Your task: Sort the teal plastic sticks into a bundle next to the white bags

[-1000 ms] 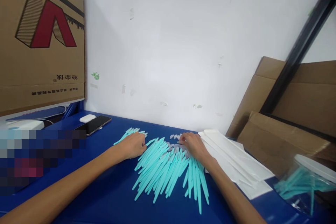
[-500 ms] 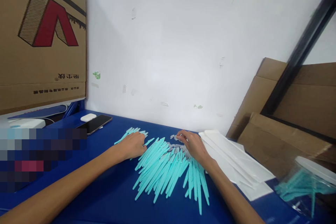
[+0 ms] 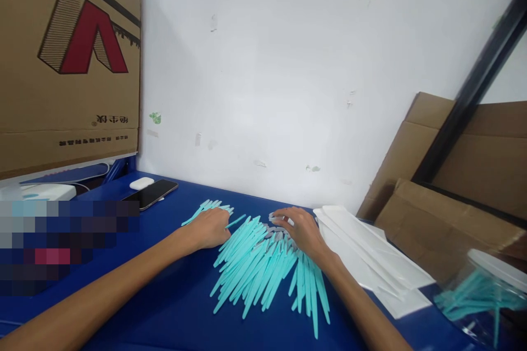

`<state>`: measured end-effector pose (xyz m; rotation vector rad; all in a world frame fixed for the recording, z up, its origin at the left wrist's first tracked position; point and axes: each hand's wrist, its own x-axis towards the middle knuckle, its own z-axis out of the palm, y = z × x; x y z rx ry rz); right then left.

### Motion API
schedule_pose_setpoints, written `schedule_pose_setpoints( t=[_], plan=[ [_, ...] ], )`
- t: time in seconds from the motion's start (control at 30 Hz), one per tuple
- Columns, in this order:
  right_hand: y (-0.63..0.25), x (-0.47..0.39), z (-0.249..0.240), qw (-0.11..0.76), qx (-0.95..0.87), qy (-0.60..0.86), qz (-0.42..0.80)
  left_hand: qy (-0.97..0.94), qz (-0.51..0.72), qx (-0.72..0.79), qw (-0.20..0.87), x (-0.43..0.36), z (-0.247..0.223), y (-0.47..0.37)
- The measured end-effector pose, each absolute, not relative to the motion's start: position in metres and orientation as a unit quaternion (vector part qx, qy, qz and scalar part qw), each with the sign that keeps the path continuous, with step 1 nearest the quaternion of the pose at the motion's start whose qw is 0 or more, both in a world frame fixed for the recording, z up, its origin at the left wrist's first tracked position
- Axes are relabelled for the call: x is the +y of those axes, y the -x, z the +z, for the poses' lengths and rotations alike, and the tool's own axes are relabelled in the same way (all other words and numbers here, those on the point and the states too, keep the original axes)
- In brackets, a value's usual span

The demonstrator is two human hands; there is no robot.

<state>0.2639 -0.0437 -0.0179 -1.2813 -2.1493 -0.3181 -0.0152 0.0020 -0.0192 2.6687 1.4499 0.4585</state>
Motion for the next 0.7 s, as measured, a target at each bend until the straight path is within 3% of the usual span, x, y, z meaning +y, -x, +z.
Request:
schedule_pose_setpoints(
  t=[0.23, 0.4, 0.7],
  plan=[
    [-0.261, -0.046, -0.016, 0.327, -0.808, 0.47, -0.142, -0.866, 0.138, 0.481, -0.002, -0.003, -0.008, 0.011],
    [-0.258, -0.048, -0.015, 0.371, -0.795, 0.449, -0.173, -0.874, 0.213, 0.436, 0.024, -0.01, -0.004, 0.007],
    [-0.255, -0.048, -0.015, 0.397, -0.787, 0.423, -0.209, -0.905, 0.236, 0.351, 0.043, -0.014, -0.003, 0.001]
  ],
)
